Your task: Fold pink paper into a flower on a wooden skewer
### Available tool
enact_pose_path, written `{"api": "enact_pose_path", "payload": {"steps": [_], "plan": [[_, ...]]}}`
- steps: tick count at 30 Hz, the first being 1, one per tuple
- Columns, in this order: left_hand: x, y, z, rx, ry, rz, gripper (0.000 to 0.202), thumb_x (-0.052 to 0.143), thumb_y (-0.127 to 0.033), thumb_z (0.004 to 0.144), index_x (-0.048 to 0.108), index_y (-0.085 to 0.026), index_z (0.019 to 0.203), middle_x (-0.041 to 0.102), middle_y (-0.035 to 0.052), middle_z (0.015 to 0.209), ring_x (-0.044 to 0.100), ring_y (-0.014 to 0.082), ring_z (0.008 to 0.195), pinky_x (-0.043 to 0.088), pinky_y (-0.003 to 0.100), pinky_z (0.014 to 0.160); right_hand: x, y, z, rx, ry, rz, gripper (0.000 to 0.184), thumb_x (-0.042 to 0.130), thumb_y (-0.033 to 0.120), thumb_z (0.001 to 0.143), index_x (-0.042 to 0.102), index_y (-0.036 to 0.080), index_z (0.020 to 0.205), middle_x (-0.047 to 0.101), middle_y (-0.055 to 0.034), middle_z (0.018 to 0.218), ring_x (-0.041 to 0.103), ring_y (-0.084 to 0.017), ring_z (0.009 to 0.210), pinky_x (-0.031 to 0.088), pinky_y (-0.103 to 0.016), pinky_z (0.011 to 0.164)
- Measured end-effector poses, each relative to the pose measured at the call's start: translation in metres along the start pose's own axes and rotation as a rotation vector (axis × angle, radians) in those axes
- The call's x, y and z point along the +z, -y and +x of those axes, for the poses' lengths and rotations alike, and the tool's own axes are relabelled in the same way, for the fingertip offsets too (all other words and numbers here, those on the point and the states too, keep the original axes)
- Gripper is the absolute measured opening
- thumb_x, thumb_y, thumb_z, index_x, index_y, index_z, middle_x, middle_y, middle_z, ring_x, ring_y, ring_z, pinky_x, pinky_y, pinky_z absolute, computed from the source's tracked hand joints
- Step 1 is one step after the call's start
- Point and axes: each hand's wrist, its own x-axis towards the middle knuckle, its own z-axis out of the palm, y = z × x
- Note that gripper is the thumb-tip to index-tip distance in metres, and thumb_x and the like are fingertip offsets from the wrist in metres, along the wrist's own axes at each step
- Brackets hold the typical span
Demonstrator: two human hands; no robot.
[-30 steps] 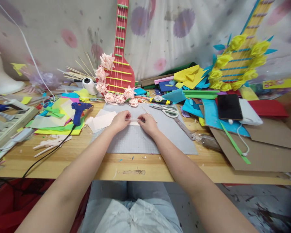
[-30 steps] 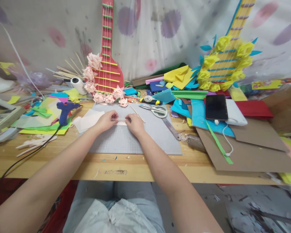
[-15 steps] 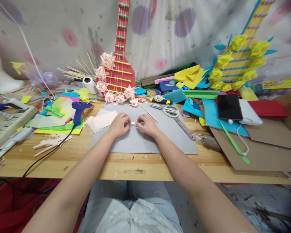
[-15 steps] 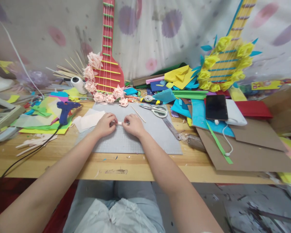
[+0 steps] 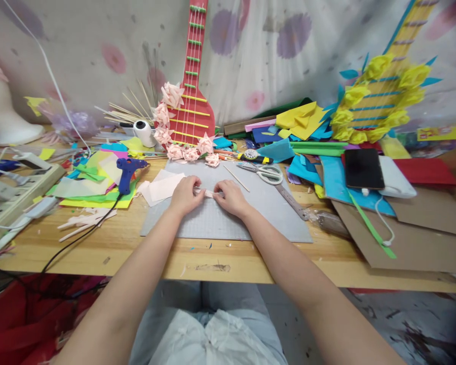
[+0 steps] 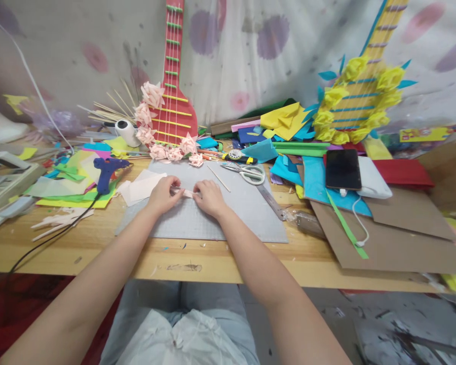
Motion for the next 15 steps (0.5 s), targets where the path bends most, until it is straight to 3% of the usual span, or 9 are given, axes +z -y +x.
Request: {"api": "enact_pose_path", "payload": {"steps": [2, 4, 6, 8, 10, 12, 15], "plan": [[0.000, 0.001, 0.000, -0.023, -0.093, -0.065, 0.020, 0.055, -0.023, 0.067, 0.049, -0.018, 0.085, 0.054, 0.0043, 0.083, 0.049, 0.0173, 0.080, 0.040, 0.031, 0.073, 0.001, 0.002, 0.001, 0.033, -0.001, 0.111, 0.007, 0.052, 0.023, 0.073, 0.052, 0.019, 0.079, 0.055, -0.0017, 0.078, 0.047, -0.016, 0.076, 0.035, -0.030, 0.072], [0.000, 0.002, 0.000, -0.099, -0.285, -0.200, 0.023, 0.056, -0.022, 0.067, 0.048, -0.018, 0.089, 0.052, 0.0050, 0.089, 0.049, 0.0155, 0.082, 0.041, 0.029, 0.074, 0.002, 0.002, 0.004, 0.120, -0.034, 0.297, 0.012, 0.052, 0.022, 0.071, 0.049, 0.020, 0.082, 0.054, 0.0008, 0.074, 0.047, -0.013, 0.071, 0.036, -0.028, 0.068], [0.001, 0.000, 0.001, -0.228, -0.483, -0.422, 0.026, 0.057, -0.023, 0.068, 0.046, -0.018, 0.090, 0.051, 0.0049, 0.092, 0.051, 0.0130, 0.082, 0.043, 0.027, 0.073, 0.002, 0.002, 0.007, 0.236, -0.095, 0.526, 0.017, 0.053, 0.023, 0.070, 0.047, 0.020, 0.086, 0.051, 0.0027, 0.073, 0.047, -0.011, 0.067, 0.037, -0.026, 0.065], [0.004, -0.004, 0.001, -0.361, -0.558, -0.700, 0.030, 0.061, -0.024, 0.065, 0.044, -0.019, 0.089, 0.051, 0.0036, 0.092, 0.053, 0.0108, 0.080, 0.044, 0.025, 0.074, 0.002, 0.003, 0.010, 0.324, -0.145, 0.735, 0.022, 0.055, 0.026, 0.067, 0.046, 0.020, 0.085, 0.049, 0.0039, 0.071, 0.046, -0.009, 0.064, 0.037, -0.025, 0.063], [0.009, -0.012, 0.000, -0.488, -0.476, -0.969, 0.034, 0.065, -0.021, 0.061, 0.045, -0.018, 0.088, 0.054, 0.0028, 0.089, 0.055, 0.0101, 0.079, 0.045, 0.026, 0.076, 0.000, 0.005, 0.011, 0.364, -0.158, 0.894, 0.026, 0.059, 0.028, 0.063, 0.045, 0.020, 0.084, 0.049, 0.0042, 0.071, 0.046, -0.009, 0.063, 0.037, -0.024, 0.062], [0.014, -0.021, 0.000, -0.651, -0.301, -1.189, 0.037, 0.067, -0.019, 0.059, 0.046, -0.016, 0.089, 0.057, 0.0038, 0.087, 0.058, 0.0106, 0.075, 0.046, 0.030, 0.076, -0.002, 0.008, 0.011, 0.375, -0.138, 1.010, 0.030, 0.062, 0.029, 0.061, 0.046, 0.020, 0.085, 0.050, 0.0040, 0.071, 0.047, -0.009, 0.064, 0.038, -0.023, 0.062], [0.015, -0.028, 0.000, -0.682, -0.099, -1.349, 0.030, 0.067, -0.024, 0.061, 0.053, -0.012, 0.085, 0.061, 0.0060, 0.083, 0.060, 0.0113, 0.073, 0.047, 0.031, 0.079, -0.003, 0.012, 0.009, 0.364, -0.082, 1.083, 0.033, 0.064, 0.029, 0.059, 0.045, 0.020, 0.085, 0.052, 0.0041, 0.070, 0.049, -0.009, 0.065, 0.038, -0.023, 0.062]]}}
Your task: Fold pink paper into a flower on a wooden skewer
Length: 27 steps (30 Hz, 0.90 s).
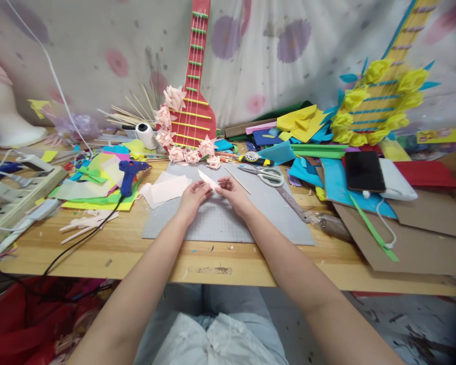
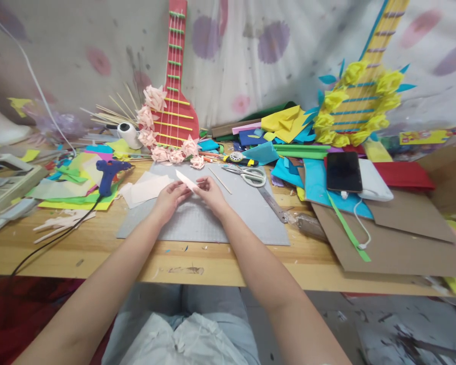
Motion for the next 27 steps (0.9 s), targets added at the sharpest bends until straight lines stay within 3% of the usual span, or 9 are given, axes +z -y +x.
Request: {"api": "enact_pose_path", "payload": {"steps": [3, 7, 27], "plan": [[-0.0019, -0.0037, -0.0004, -0.021, 0.052, -0.017, 0.025, 0.065, -0.028, 0.065, 0.058, -0.011, 0.082, 0.064, 0.0075, 0.083, 0.061, 0.0119, 0.071, 0.048, 0.031, 0.078, 0.0039, -0.0011, -0.0012, -0.010, 0.059, -0.023, 0.032, 0.064, 0.028, 0.059, 0.046, 0.021, 0.084, 0.052, 0.0050, 0.068, 0.049, -0.008, 0.063, 0.039, -0.023, 0.061], [-0.0058, -0.0073, -0.0002, -0.024, -0.037, -0.020, 0.018, 0.062, -0.024, 0.067, 0.060, -0.010, 0.078, 0.066, 0.0088, 0.084, 0.063, 0.0125, 0.069, 0.050, 0.029, 0.072, 0.0066, -0.0030, -0.0013, -0.004, 0.102, -0.049, 0.032, 0.063, 0.029, 0.061, 0.044, 0.021, 0.086, 0.053, 0.0060, 0.066, 0.051, -0.008, 0.060, 0.039, -0.023, 0.059], [-0.0059, -0.0030, -0.0003, 0.072, -0.101, 0.020, 0.022, 0.061, -0.027, 0.069, 0.061, -0.009, 0.082, 0.067, 0.0112, 0.085, 0.064, 0.0161, 0.078, 0.050, 0.031, 0.075, 0.0092, -0.0043, -0.0016, 0.071, 0.087, -0.071, 0.033, 0.062, 0.031, 0.059, 0.043, 0.021, 0.084, 0.057, 0.0084, 0.058, 0.052, -0.008, 0.051, 0.038, -0.021, 0.051]]}}
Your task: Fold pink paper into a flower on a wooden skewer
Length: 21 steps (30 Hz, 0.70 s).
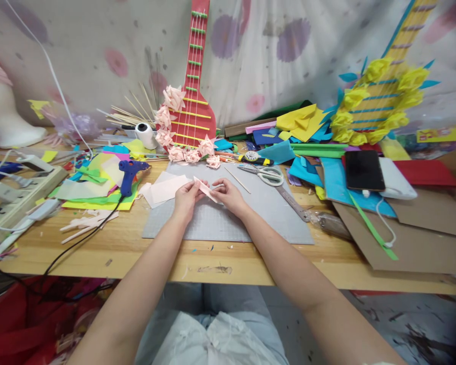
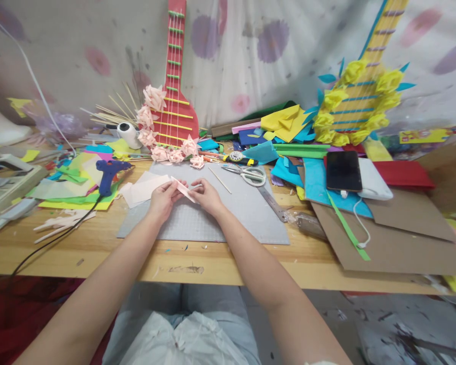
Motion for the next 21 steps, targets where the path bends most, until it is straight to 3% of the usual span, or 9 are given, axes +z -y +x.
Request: {"api": "enact_pose_path", "payload": {"steps": [14, 18, 21], "plan": [[0.0023, 0.0013, 0.0000, 0.051, -0.072, 0.002, 0.019, 0.059, -0.024, 0.069, 0.060, -0.009, 0.081, 0.066, 0.0097, 0.083, 0.064, 0.0158, 0.075, 0.050, 0.030, 0.073, -0.0005, 0.0008, -0.0010, 0.004, 0.069, -0.018, 0.032, 0.062, 0.028, 0.061, 0.043, 0.021, 0.086, 0.059, 0.0073, 0.055, 0.056, -0.010, 0.051, 0.038, -0.020, 0.051], [0.0002, 0.0015, 0.0016, 0.008, -0.018, 0.011, 0.025, 0.060, -0.031, 0.070, 0.059, -0.009, 0.081, 0.066, 0.0107, 0.083, 0.064, 0.0164, 0.075, 0.051, 0.032, 0.072, -0.0001, 0.0030, -0.0016, 0.023, 0.055, 0.011, 0.031, 0.062, 0.026, 0.061, 0.043, 0.021, 0.084, 0.059, 0.0075, 0.056, 0.059, -0.010, 0.054, 0.040, -0.021, 0.053], [-0.0005, 0.0007, 0.0009, -0.021, 0.047, 0.041, 0.027, 0.065, -0.028, 0.066, 0.060, -0.009, 0.084, 0.066, 0.0110, 0.082, 0.064, 0.0179, 0.075, 0.051, 0.035, 0.072, 0.0005, 0.0045, -0.0022, 0.029, 0.062, 0.035, 0.031, 0.063, 0.026, 0.061, 0.042, 0.021, 0.084, 0.059, 0.0077, 0.056, 0.059, -0.010, 0.054, 0.041, -0.021, 0.054]]}}
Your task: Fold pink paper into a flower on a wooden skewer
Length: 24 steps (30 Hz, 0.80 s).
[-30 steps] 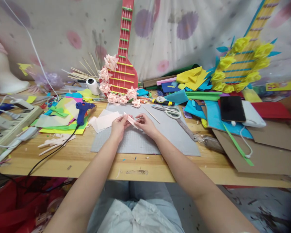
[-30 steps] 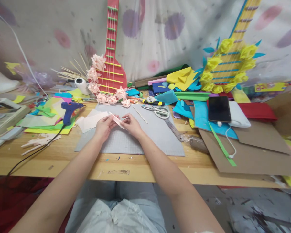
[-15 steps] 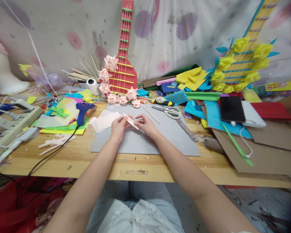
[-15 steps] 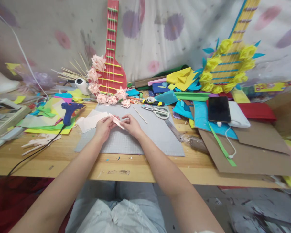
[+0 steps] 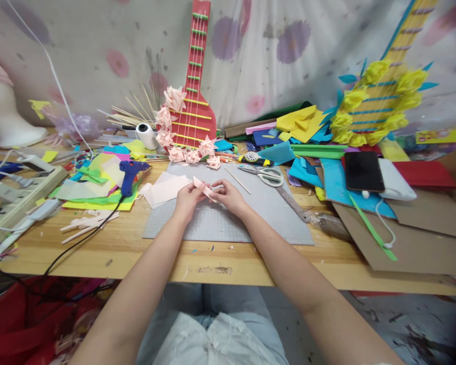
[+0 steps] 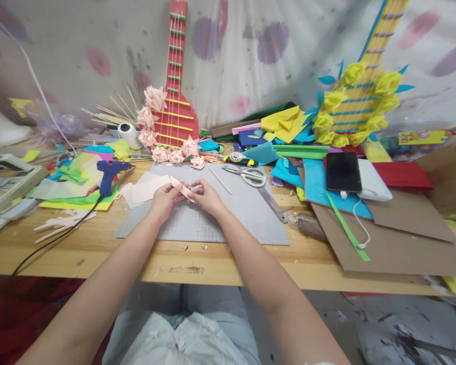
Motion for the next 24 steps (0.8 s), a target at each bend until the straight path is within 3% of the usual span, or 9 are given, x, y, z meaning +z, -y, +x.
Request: {"api": "enact_pose_path", "payload": {"steps": [5, 10, 16, 24], "plan": [[0.0003, -0.0010, -0.0019, 0.005, -0.019, 0.007, 0.025, 0.064, -0.023, 0.065, 0.060, -0.009, 0.086, 0.067, 0.0107, 0.082, 0.064, 0.0184, 0.075, 0.051, 0.037, 0.073, -0.0007, -0.0021, 0.0008, -0.003, 0.020, 0.005, 0.033, 0.064, 0.029, 0.061, 0.043, 0.021, 0.085, 0.060, 0.0074, 0.057, 0.059, -0.010, 0.056, 0.043, -0.022, 0.056], [0.0009, -0.0028, -0.0027, 0.008, -0.050, -0.003, 0.029, 0.064, -0.022, 0.064, 0.056, -0.009, 0.089, 0.067, 0.0102, 0.080, 0.064, 0.0174, 0.074, 0.051, 0.033, 0.070, -0.0023, -0.0047, 0.0017, -0.042, 0.064, -0.024, 0.035, 0.064, 0.032, 0.061, 0.042, 0.022, 0.087, 0.059, 0.0084, 0.055, 0.057, -0.010, 0.054, 0.044, -0.024, 0.058], [0.0021, -0.0025, -0.0020, 0.003, -0.008, 0.034, 0.042, 0.070, -0.026, 0.056, 0.053, -0.013, 0.092, 0.067, 0.0065, 0.074, 0.064, 0.0177, 0.072, 0.050, 0.031, 0.067, 0.0002, -0.0028, 0.0019, -0.051, 0.000, -0.018, 0.042, 0.066, 0.035, 0.059, 0.039, 0.023, 0.090, 0.059, 0.0092, 0.057, 0.058, -0.010, 0.054, 0.045, -0.025, 0.058], [0.0042, -0.0004, -0.0021, 0.031, -0.073, -0.004, 0.037, 0.071, -0.020, 0.053, 0.053, -0.013, 0.085, 0.064, 0.0008, 0.062, 0.064, 0.0178, 0.069, 0.050, 0.034, 0.069, -0.0014, -0.0008, 0.0029, -0.059, -0.021, -0.104, 0.035, 0.067, 0.036, 0.058, 0.045, 0.021, 0.081, 0.056, 0.0079, 0.053, 0.053, -0.009, 0.051, 0.040, -0.021, 0.050]]}}
